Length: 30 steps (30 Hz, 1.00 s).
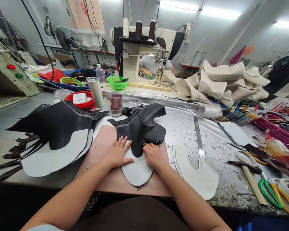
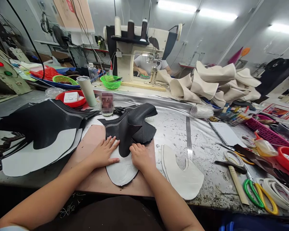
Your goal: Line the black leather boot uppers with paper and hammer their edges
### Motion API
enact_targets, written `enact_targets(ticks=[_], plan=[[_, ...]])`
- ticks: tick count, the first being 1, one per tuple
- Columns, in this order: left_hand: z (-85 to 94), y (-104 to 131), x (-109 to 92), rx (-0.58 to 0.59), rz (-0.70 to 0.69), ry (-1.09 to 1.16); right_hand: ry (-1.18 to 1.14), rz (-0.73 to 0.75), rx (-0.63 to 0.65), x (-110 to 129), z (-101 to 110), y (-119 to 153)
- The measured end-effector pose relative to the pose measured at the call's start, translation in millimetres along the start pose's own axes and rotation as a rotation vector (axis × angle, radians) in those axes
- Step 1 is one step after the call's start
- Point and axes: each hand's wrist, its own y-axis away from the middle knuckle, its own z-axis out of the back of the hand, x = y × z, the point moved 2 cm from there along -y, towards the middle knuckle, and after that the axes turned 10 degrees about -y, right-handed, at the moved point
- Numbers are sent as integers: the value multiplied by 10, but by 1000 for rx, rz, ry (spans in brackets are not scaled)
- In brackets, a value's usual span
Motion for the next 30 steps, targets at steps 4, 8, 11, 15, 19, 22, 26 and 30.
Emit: enact_targets(ticks=[4,8,11,15,19,22,26,30], plan=[[64,23,-2,11,24,-23,-32,-56,-6,-40,14,38],[130,95,-143,-58,32,-71,-68,-135,-40,-109,51,55],[168,156,-418,-193,-62,-92,-57,-183,-64,-131,60,-15],[89,172,-761,-326,-194,-34,-8,-231,-51,-117,33,-148],[-41,162,-818,-477,-155,48,30,-247,-90,-71,-9,-162],[-97,167,-785,-500,-128,65,38,-210,-114,-29,-46,-67],[-135,172,-773,-502,-112,74,13,-42,-76,21,-84,163],[-156,171,-776,-513,-107,100,-30,112,-50,35,-52,319]])
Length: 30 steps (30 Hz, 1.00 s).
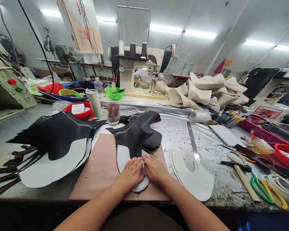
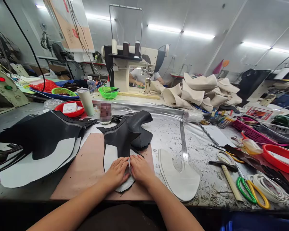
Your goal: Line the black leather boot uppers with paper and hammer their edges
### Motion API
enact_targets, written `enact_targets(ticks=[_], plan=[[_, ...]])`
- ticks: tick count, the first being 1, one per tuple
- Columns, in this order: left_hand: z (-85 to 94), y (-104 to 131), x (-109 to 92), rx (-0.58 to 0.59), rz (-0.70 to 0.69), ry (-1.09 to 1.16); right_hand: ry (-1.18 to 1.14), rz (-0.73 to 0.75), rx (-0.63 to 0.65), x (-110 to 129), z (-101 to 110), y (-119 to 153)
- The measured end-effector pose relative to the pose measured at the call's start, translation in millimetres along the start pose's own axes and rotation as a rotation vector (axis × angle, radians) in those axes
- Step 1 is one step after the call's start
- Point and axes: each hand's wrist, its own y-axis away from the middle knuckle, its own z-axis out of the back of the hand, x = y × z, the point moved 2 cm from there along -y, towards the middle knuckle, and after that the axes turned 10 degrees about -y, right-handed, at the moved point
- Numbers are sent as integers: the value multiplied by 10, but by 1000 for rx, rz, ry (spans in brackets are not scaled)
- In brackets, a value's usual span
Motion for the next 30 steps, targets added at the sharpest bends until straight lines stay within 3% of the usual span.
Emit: enact_targets(ticks=[8,12,17,25,30], plan=[[27,-23,12,110,3,-16,25,-17,-30,-98,-47,-215],[40,-26,8,139,17,-11,20,22,-11,-85,-86,-93],[96,-45,-1,172,3,10,-15,-89,42,-53,21,21],[135,-59,-9,216,18,28,40,-138,4,-63,34,-366],[136,-36,-24,199,20,43,46,-148,8,-26,-8,-350]])
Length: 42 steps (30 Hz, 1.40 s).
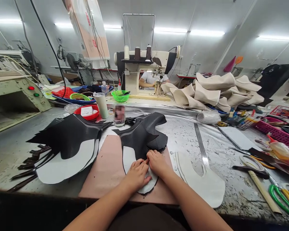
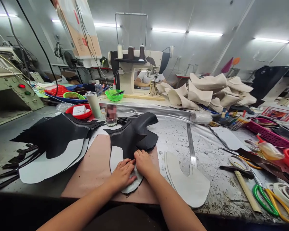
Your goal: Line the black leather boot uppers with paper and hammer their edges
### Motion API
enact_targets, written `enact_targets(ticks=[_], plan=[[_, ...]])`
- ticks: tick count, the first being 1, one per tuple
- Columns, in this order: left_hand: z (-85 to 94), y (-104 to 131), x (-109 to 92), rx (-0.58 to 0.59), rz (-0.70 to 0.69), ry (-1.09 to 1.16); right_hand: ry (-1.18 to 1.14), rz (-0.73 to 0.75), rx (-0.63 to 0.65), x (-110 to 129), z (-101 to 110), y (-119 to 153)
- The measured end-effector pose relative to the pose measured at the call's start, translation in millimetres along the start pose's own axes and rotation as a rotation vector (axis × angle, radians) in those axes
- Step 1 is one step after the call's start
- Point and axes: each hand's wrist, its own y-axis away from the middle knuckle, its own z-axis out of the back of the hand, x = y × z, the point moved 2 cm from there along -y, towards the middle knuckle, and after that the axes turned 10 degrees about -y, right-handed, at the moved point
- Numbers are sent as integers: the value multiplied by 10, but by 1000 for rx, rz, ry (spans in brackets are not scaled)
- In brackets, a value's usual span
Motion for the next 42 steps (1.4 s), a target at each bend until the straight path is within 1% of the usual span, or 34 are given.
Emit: enact_targets(ticks=[3,6,8,11,14,16,18,19,21,22,24,26,28,29,30,31,32,33,34,36,37,39,40,42], plan=[[7,-2,-7,-15,-11,-3,-13,-12,15,-31,40,83],[18,-12,-8,-1,-10,0,-47,-9,53,-115,98,152],[30,-19,-6,4,-5,6,-66,-13,54,-170,120,157],[40,-20,-4,3,-2,12,-67,-2,-13,-191,105,80],[16,-5,0,-3,7,13,-63,40,-81,-144,49,-31],[-21,13,8,-28,25,16,-70,71,-114,-109,11,-46],[-63,33,18,-75,45,26,-82,116,-133,-74,-25,42],[-82,42,23,-97,49,34,-88,154,-143,-48,-41,131],[-105,53,31,-119,48,49,-109,221,-171,29,-57,374],[-108,55,34,-114,45,50,-130,224,-190,80,-52,510],[-92,50,40,-84,32,32,-229,144,-213,190,-9,743],[-57,40,34,-51,-18,10,-432,10,-166,285,51,857],[-19,33,6,-37,-88,2,-684,-85,-106,327,94,823],[-5,35,-17,-33,-116,-1,-778,-120,-104,316,100,761],[4,43,-47,-27,-135,-8,-822,-157,-136,281,91,685],[8,58,-80,-20,-142,-16,-809,-190,-189,230,67,604],[11,80,-112,-13,-140,-22,-748,-210,-241,175,25,530],[16,110,-139,-9,-129,-19,-654,-210,-266,128,-32,469],[27,147,-154,-8,-116,-2,-540,-191,-261,96,-99,424],[76,231,-124,18,-91,50,-313,-129,-165,82,-237,388],[112,271,-74,56,-89,64,-216,-108,-101,95,-290,392],[203,328,98,159,-103,49,-82,-105,6,137,-341,420],[252,337,212,207,-114,25,-48,-114,49,160,-340,434],[341,301,470,255,-114,-25,-33,-131,117,200,-304,447]])
